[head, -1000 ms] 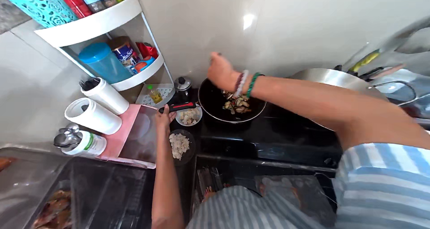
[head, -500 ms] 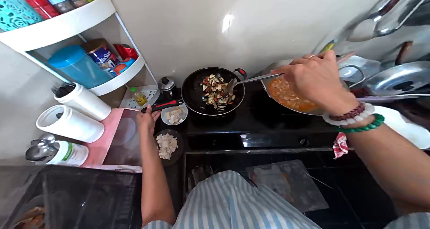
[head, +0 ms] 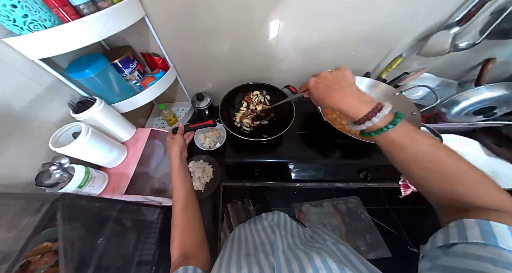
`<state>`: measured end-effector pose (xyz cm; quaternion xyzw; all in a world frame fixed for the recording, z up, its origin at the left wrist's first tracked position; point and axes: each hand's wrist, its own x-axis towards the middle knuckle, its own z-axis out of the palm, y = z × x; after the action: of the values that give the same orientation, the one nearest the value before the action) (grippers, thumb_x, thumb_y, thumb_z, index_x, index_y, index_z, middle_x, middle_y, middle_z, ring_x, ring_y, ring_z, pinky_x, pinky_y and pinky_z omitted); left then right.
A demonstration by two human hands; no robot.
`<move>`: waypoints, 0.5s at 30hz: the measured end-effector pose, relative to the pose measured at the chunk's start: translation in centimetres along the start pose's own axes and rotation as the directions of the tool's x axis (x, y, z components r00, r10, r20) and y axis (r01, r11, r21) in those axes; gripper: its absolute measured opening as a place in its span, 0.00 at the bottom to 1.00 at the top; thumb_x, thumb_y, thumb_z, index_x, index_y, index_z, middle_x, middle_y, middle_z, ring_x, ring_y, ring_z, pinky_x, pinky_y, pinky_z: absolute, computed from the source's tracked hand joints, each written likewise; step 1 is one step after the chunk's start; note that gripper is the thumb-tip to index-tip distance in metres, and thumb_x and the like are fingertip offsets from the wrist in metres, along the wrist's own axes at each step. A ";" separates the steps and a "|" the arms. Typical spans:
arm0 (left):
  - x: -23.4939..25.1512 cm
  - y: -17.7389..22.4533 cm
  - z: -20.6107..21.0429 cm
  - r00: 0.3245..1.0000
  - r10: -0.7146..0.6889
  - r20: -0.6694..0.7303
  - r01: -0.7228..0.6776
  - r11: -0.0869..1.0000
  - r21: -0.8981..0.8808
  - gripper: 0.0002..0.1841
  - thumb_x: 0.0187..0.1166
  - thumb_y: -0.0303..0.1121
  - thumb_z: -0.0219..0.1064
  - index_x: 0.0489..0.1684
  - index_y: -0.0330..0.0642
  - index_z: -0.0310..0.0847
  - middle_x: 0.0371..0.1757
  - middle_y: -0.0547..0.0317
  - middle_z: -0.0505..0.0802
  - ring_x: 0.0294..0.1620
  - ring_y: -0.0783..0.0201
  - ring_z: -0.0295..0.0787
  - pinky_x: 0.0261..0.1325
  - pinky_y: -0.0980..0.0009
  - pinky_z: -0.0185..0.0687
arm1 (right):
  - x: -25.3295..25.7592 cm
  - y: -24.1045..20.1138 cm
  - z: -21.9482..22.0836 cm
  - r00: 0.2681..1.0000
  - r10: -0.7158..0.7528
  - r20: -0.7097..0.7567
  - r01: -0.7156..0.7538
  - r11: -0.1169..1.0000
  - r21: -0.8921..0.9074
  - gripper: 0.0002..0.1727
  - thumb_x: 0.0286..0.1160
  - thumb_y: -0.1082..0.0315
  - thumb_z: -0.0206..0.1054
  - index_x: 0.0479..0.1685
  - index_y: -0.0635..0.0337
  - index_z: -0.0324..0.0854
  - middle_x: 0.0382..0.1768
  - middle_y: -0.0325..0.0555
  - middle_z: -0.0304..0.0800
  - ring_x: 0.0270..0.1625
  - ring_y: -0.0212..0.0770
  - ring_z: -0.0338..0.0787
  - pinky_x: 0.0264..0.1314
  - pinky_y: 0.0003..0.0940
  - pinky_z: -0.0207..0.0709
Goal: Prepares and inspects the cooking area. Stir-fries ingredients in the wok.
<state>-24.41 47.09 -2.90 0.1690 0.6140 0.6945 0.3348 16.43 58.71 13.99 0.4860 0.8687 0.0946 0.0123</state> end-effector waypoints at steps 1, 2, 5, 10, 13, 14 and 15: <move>0.0 -0.3 0.1 1.000 0.007 -0.011 -0.008 1.000 -0.024 0.24 0.91 0.39 0.58 0.79 0.32 0.63 0.57 0.40 0.90 0.43 0.56 0.95 0.48 0.61 0.94 | 0.5 0.1 -1.8 0.999 0.016 0.037 -0.015 1.000 -0.027 0.10 0.82 0.64 0.66 0.52 0.51 0.93 0.39 0.65 0.92 0.46 0.73 0.90 0.43 0.73 0.75; -0.1 -0.5 0.3 1.000 0.013 -0.019 -0.014 0.999 -0.040 0.26 0.91 0.41 0.59 0.79 0.33 0.63 0.58 0.40 0.90 0.45 0.56 0.95 0.49 0.62 0.93 | 0.9 0.3 -3.2 0.999 0.026 0.042 -0.024 0.999 -0.043 0.10 0.81 0.65 0.67 0.49 0.55 0.93 0.38 0.67 0.91 0.44 0.75 0.89 0.39 0.74 0.74; -0.2 -0.9 0.8 0.998 0.036 -0.042 -0.038 0.998 -0.046 0.23 0.92 0.41 0.57 0.75 0.31 0.67 0.56 0.42 0.90 0.43 0.58 0.94 0.49 0.63 0.92 | 1.0 -0.5 -8.0 0.982 0.108 0.156 -0.094 0.991 -0.093 0.13 0.84 0.68 0.62 0.55 0.65 0.89 0.51 0.72 0.90 0.59 0.75 0.87 0.54 0.73 0.74; 0.8 -0.6 1.2 0.998 0.030 -0.054 -0.032 0.999 -0.036 0.21 0.93 0.39 0.54 0.73 0.30 0.68 0.56 0.42 0.90 0.42 0.58 0.95 0.47 0.63 0.93 | 9.0 0.5 -5.6 0.967 0.174 0.188 -0.141 0.974 -0.178 0.10 0.71 0.72 0.71 0.32 0.73 0.84 0.39 0.75 0.86 0.50 0.77 0.87 0.42 0.75 0.72; 1.6 -0.5 1.3 0.998 0.012 -0.062 -0.014 0.999 -0.033 0.21 0.93 0.38 0.55 0.75 0.29 0.67 0.57 0.40 0.90 0.42 0.57 0.95 0.48 0.63 0.93 | 12.5 1.8 -3.5 0.960 0.171 0.222 -0.142 0.979 -0.143 0.12 0.71 0.70 0.73 0.35 0.75 0.85 0.43 0.77 0.87 0.53 0.78 0.86 0.46 0.78 0.71; 1.8 -0.5 1.3 0.998 0.011 -0.066 -0.013 0.999 -0.037 0.21 0.94 0.37 0.54 0.75 0.29 0.66 0.57 0.39 0.90 0.42 0.57 0.95 0.48 0.63 0.93 | 13.7 2.5 -2.1 0.962 0.171 0.215 -0.151 0.983 -0.106 0.12 0.71 0.70 0.73 0.37 0.76 0.86 0.45 0.77 0.87 0.55 0.79 0.85 0.50 0.81 0.70; 2.0 -0.4 1.4 0.998 0.011 -0.068 -0.014 0.999 -0.042 0.21 0.94 0.36 0.54 0.75 0.28 0.66 0.57 0.39 0.90 0.42 0.56 0.95 0.49 0.63 0.93 | 14.9 3.4 -0.3 0.967 0.160 0.196 -0.153 0.987 -0.050 0.11 0.70 0.72 0.73 0.39 0.76 0.87 0.47 0.78 0.88 0.58 0.81 0.85 0.56 0.85 0.67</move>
<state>-24.79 49.48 -3.41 0.1418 0.6091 0.7148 0.3130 11.45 73.01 15.90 0.5599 0.8202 0.0610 0.1003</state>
